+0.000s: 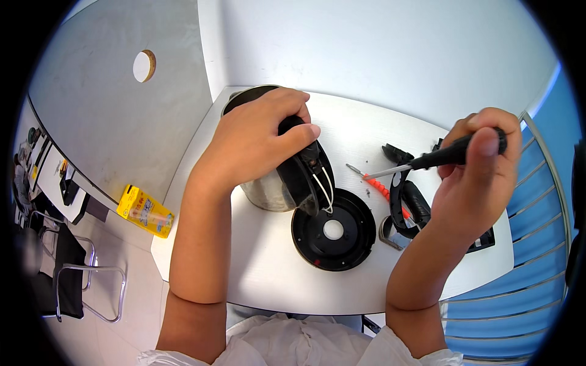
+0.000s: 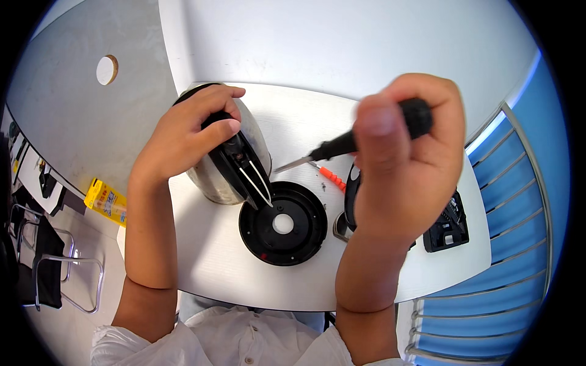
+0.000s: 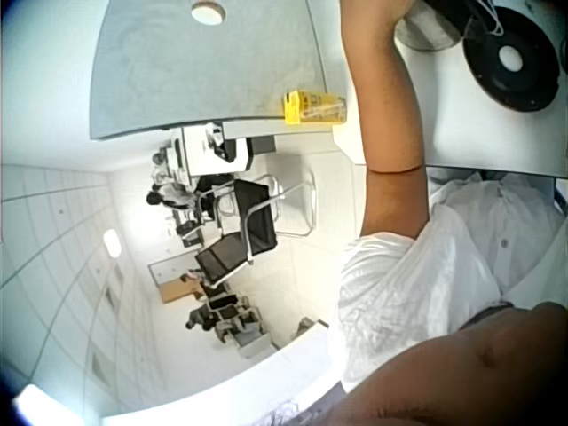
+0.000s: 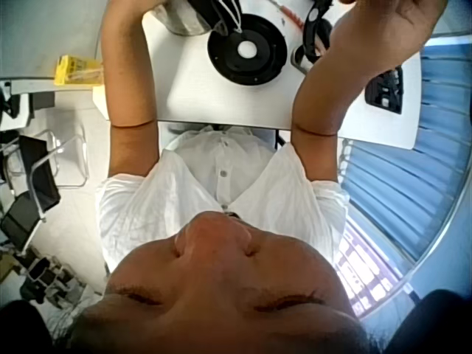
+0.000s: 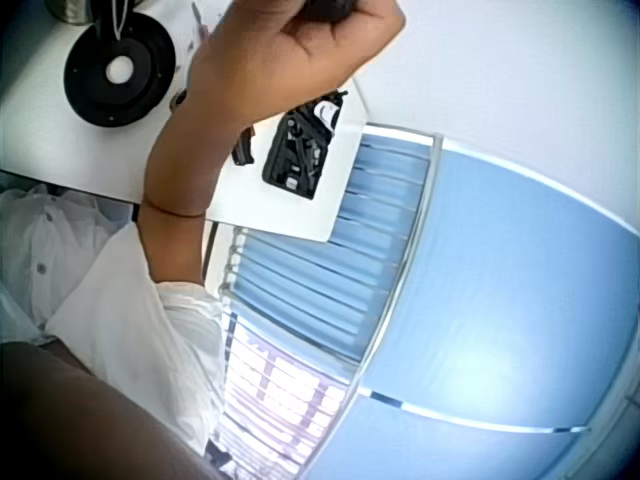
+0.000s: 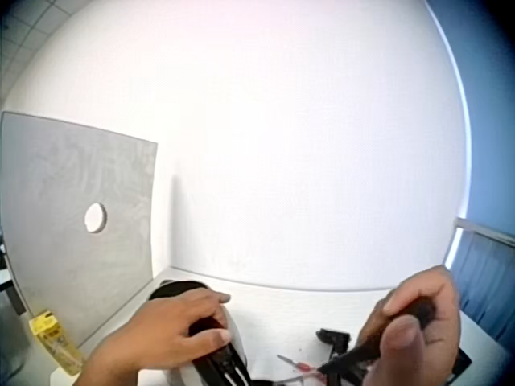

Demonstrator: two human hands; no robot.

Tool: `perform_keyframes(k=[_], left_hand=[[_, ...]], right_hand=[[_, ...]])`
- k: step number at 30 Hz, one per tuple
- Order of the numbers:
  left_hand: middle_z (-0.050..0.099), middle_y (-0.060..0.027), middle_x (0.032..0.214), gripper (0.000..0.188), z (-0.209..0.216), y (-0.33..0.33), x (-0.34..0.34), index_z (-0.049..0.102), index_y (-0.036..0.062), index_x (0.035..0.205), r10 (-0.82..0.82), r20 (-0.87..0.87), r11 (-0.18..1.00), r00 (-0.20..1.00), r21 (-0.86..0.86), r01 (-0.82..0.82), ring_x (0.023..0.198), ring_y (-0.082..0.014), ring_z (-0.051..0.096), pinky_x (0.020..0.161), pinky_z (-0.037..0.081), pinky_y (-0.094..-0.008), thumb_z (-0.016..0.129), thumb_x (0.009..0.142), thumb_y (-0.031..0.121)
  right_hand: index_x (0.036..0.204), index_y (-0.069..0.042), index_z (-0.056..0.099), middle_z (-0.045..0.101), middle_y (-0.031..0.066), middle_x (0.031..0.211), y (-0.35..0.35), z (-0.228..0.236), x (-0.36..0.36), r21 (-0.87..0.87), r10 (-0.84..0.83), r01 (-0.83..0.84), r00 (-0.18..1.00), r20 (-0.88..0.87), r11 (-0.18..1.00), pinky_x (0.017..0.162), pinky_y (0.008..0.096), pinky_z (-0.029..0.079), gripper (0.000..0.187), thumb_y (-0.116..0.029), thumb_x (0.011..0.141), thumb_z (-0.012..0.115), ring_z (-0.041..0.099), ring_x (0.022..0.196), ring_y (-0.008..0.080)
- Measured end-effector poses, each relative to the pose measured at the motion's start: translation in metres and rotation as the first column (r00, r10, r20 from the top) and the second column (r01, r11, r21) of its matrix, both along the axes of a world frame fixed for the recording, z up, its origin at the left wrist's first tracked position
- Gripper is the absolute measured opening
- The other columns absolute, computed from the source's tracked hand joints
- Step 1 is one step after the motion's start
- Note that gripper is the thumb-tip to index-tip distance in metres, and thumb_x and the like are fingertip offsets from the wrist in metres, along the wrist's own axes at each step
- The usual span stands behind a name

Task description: The person assembles a stainless steel electric kettle by attaching the handle and lid. They use a screwdriver to tighten screws on the handle and secure the lid onto the kettle body.

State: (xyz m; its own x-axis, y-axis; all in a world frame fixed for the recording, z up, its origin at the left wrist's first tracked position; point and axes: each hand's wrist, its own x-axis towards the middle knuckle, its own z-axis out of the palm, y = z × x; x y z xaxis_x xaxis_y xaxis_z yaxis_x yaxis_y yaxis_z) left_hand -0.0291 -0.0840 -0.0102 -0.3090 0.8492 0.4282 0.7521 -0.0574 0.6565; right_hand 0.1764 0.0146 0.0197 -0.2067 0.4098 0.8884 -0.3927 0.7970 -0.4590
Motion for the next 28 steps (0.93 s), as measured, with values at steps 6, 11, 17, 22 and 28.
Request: perform_keyframes(k=[6,11,17,22,28], left_hand=[[0.059,-0.0039,0.098,0.034,-0.001,-0.001,0.001,0.06,0.0008,0.103,-0.013,-0.045,1.0,0.999,0.007,0.013,0.094,-0.0186,0.054,0.086,0.043,-0.0295,0.064,0.08,0.025],[0.06,-0.0082,0.105,0.037,-0.006,0.003,-0.005,0.059,-0.0008,0.107,-0.03,-0.07,0.998,0.997,0.056,0.034,0.104,-0.0224,0.055,0.095,0.041,-0.0319,0.063,0.079,0.024],[0.057,-0.0126,0.133,0.04,-0.003,0.003,-0.003,0.064,0.0066,0.1,0.004,-0.074,0.999,0.997,0.052,0.0,0.119,-0.0314,0.054,0.099,0.042,-0.037,0.064,0.081,0.042],[0.051,-0.0157,0.138,0.056,-0.007,0.003,-0.008,0.062,0.0075,0.116,0.0,-0.051,0.992,0.999,0.129,0.006,0.127,-0.0335,0.048,0.104,0.038,-0.0385,0.058,0.086,0.055],[0.046,-0.0173,0.143,0.059,-0.005,-0.001,-0.01,0.06,0.0078,0.122,0.024,0.067,0.987,0.997,0.157,-0.035,0.131,-0.034,0.045,0.108,0.034,-0.0395,0.054,0.089,0.056]], right_hand=[[0.097,-0.001,0.049,0.063,0.0162,0.082,0.011,0.006,0.0,-0.068,-0.157,0.149,0.977,-0.144,0.987,0.062,0.0266,0.046,0.024,-0.025,0.1,0.045,0.056,0.062,0.0169],[0.101,0.001,0.053,0.065,0.0156,0.089,0.017,0.015,0.015,0.051,-0.2,0.206,0.975,-0.098,0.977,0.059,0.0244,0.045,0.013,-0.011,0.096,0.048,0.058,0.064,0.0136],[0.111,-0.006,0.06,0.059,0.0073,0.075,0.066,0.004,0.04,0.115,-0.303,0.446,0.377,0.875,0.887,0.063,0.0298,0.042,0.027,-0.018,0.088,0.065,0.051,0.066,0.0144],[0.11,-0.009,0.064,0.068,0.0141,0.094,0.087,-0.048,0.067,0.108,-0.197,0.44,0.162,0.967,0.891,0.079,0.0357,0.049,0.033,-0.029,0.084,0.069,0.063,0.087,0.028],[0.115,-0.011,0.06,0.069,0.0141,0.102,0.112,-0.087,0.058,0.203,-0.286,0.595,0.048,0.957,0.778,0.083,0.0391,0.05,0.042,-0.034,0.082,0.071,0.065,0.097,0.0297]])
